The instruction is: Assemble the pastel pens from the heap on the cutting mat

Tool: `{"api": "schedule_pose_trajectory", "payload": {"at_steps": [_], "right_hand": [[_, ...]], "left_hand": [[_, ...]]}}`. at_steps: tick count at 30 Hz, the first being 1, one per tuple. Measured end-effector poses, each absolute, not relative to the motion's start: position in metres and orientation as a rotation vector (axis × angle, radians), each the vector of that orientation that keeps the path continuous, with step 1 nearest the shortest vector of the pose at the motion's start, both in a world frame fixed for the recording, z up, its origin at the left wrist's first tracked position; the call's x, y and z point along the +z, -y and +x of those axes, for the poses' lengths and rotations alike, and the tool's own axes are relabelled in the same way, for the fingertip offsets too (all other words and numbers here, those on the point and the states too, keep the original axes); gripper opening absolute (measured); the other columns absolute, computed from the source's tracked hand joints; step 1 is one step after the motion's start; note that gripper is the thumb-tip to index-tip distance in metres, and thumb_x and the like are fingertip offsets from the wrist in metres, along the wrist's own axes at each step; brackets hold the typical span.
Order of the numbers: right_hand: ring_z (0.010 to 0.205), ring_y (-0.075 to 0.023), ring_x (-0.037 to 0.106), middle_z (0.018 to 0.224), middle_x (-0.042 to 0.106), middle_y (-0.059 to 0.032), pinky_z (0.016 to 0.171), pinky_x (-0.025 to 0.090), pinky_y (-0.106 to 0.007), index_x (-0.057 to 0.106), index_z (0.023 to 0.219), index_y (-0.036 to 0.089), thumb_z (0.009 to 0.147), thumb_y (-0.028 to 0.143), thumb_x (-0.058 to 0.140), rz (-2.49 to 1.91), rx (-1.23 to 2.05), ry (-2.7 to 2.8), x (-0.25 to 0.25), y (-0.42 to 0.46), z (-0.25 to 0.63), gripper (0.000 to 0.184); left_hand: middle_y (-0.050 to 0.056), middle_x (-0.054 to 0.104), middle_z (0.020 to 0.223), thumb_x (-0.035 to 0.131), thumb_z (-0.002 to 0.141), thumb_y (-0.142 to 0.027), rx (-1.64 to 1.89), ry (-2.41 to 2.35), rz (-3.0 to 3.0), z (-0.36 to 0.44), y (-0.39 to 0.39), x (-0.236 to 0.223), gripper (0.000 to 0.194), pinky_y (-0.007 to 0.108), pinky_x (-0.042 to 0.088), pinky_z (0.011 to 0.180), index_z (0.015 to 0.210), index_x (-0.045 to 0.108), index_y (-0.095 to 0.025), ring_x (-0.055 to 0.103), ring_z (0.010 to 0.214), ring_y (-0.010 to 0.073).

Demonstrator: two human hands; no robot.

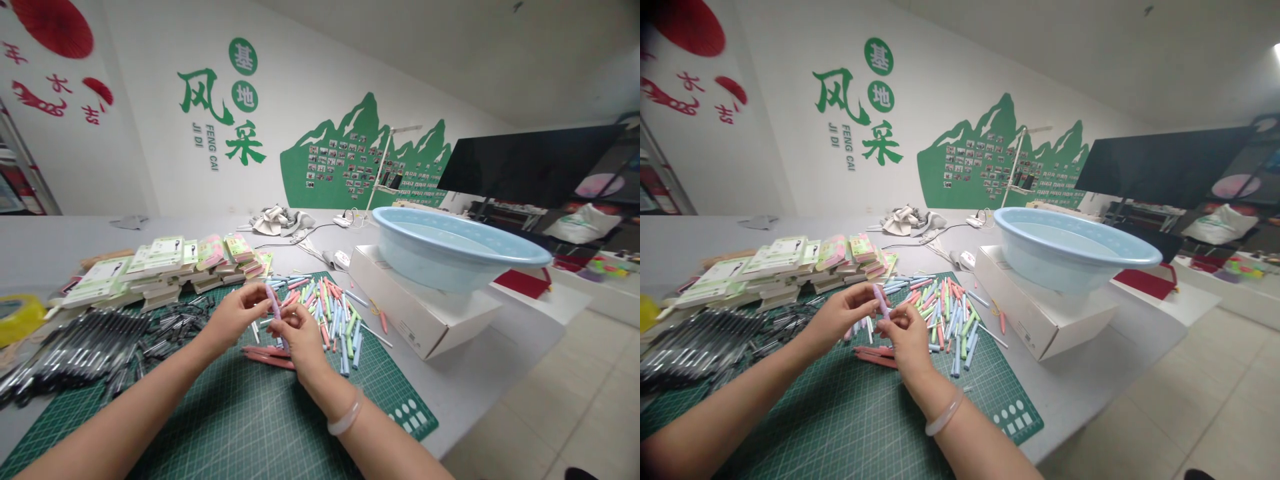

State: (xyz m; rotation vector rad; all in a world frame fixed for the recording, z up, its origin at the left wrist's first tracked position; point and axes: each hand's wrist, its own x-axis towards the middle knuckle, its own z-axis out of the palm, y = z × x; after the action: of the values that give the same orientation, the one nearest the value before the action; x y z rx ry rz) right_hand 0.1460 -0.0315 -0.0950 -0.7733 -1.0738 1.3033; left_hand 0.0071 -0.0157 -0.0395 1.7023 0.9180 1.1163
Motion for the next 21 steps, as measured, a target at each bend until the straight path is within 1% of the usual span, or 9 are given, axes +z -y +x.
{"api": "schedule_pose_trajectory", "payload": {"at_steps": [3,9,13,16,19,21], "right_hand": [[0.059,-0.014,0.06,0.06,0.062,0.0032,0.059,0.045,-0.025,0.053,0.071,0.019,0.062,0.026,0.072,-0.783,1.234,1.095,-0.091,0.023,0.135,0.021],[0.058,-0.0135,0.057,0.061,0.062,0.0015,0.056,0.043,-0.025,0.056,0.072,0.018,0.069,0.033,0.068,-0.795,1.196,1.147,-0.093,0.016,0.129,0.02],[0.053,-0.0113,0.052,0.062,0.063,0.0013,0.053,0.04,-0.023,0.056,0.073,0.019,0.074,0.036,0.063,-0.768,1.236,1.167,-0.095,0.022,0.134,0.019],[0.053,-0.0109,0.051,0.063,0.063,0.0017,0.054,0.04,-0.023,0.056,0.074,0.02,0.076,0.037,0.062,-0.74,1.235,1.159,-0.096,0.025,0.135,0.018],[0.055,-0.0109,0.052,0.064,0.063,0.0021,0.056,0.04,-0.023,0.055,0.074,0.02,0.074,0.035,0.064,-0.742,1.227,1.154,-0.097,0.027,0.135,0.018],[0.055,-0.0109,0.052,0.064,0.063,0.0017,0.056,0.041,-0.023,0.055,0.075,0.019,0.074,0.035,0.064,-0.732,1.259,1.145,-0.098,0.027,0.134,0.018]], "left_hand": [[0.003,0.064,0.08,0.059,0.076,-0.032,1.157,-0.944,1.696,-0.002,0.012,-0.038,0.014,0.028,0.046,0.072,0.082,0.061,-0.019,0.06,0.078,0.0183],[0.003,0.064,0.08,0.059,0.076,-0.032,1.174,-0.943,1.67,-0.007,0.008,-0.042,0.016,0.028,0.047,0.072,0.083,0.062,-0.018,0.06,0.079,0.0189],[0.002,0.063,0.081,0.06,0.076,-0.032,1.17,-0.963,1.65,-0.001,0.009,-0.047,0.017,0.027,0.046,0.069,0.084,0.064,-0.018,0.059,0.077,0.0176],[0.001,0.061,0.083,0.066,0.071,-0.032,1.251,-0.998,1.576,0.004,0.007,-0.052,0.023,0.024,0.045,0.068,0.09,0.062,-0.019,0.058,0.077,0.016],[-0.001,0.058,0.077,0.07,0.068,-0.03,1.345,-0.973,1.455,0.007,0.005,-0.056,0.03,0.022,0.044,0.063,0.093,0.059,-0.019,0.057,0.072,0.014],[0.001,0.059,0.077,0.071,0.067,-0.03,1.342,-0.942,1.378,0.007,0.005,-0.055,0.033,0.023,0.044,0.062,0.095,0.057,-0.018,0.058,0.072,0.0148]]}}
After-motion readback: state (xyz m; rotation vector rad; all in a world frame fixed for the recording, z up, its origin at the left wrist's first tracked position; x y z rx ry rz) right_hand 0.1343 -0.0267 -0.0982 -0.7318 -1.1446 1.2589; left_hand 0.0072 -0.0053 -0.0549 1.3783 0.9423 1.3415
